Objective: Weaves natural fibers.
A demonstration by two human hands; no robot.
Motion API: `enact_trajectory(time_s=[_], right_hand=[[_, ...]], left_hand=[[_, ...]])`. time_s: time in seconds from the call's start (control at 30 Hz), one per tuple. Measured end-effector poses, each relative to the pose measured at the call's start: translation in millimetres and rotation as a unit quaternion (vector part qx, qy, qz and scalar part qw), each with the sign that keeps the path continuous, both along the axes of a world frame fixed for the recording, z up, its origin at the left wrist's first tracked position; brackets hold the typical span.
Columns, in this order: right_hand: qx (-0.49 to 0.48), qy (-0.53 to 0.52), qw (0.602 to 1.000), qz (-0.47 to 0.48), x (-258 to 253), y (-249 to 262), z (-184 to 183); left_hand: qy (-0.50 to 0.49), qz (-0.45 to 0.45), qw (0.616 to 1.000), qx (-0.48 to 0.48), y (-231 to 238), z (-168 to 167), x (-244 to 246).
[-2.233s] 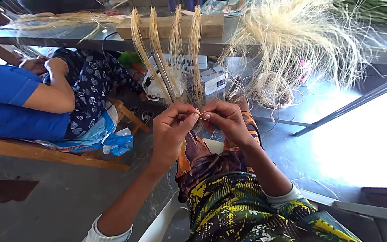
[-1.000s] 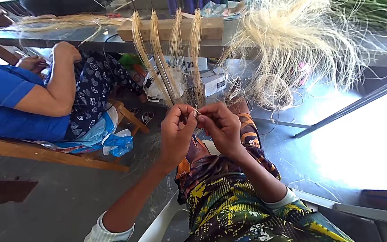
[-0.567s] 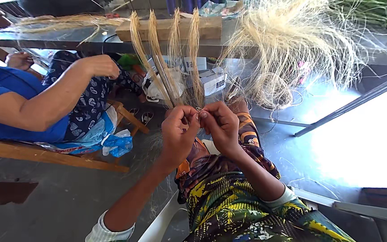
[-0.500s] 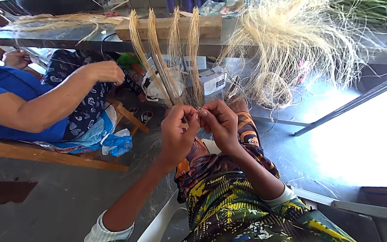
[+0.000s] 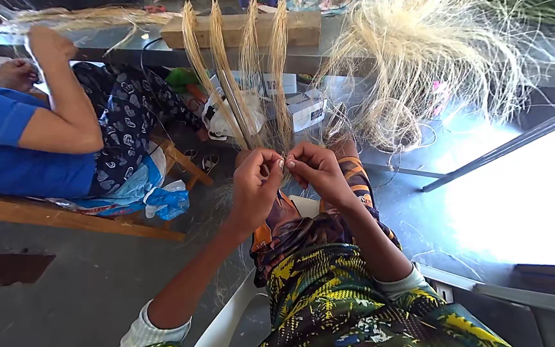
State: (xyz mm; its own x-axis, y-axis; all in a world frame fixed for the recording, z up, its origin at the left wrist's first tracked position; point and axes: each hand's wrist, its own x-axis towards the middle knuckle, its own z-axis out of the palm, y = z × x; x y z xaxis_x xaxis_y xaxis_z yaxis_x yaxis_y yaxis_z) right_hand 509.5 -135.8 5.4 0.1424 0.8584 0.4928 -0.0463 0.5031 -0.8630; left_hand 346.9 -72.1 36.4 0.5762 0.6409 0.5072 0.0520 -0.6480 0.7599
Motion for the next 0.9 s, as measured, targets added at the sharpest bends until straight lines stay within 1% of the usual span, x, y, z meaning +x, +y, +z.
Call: enact_trajectory(time_s=[0.1,0.27,0.4,0.53,0.77,0.83,0.9], right_hand=[[-0.003,0.002,1.0,-0.007,-1,1,-2],[-0.003,0.012,1.0,-0.007,-1,0,-4],[-0.011,0.027,1.0,-0.006,-4,-5,-5],[-0.022,0.028,0.999,-0.007,-8,-7,-7],[-0.021,0.031,0.999,0.005,-12,-10,-10],[-0.021,0.012,1.0,-0.006,-10,-11,-10],[-0.019,-0.044,0.998,-0.034,-3,-12,-10]], left_hand=[[-0.018,-0.015,0.996,-0.089,-1,-1,1],[-0.067,-0.077,0.981,-0.162,3,-5,5],[-0.108,-0.087,0.961,-0.24,3,-7,7],[-0.133,-0.103,0.954,-0.248,4,-9,9],[-0.125,-0.09,0.963,-0.223,3,-10,9],[-0.118,-0.086,0.966,-0.215,3,-11,9],[-0.11,-0.086,0.97,-0.2,5,-11,8]])
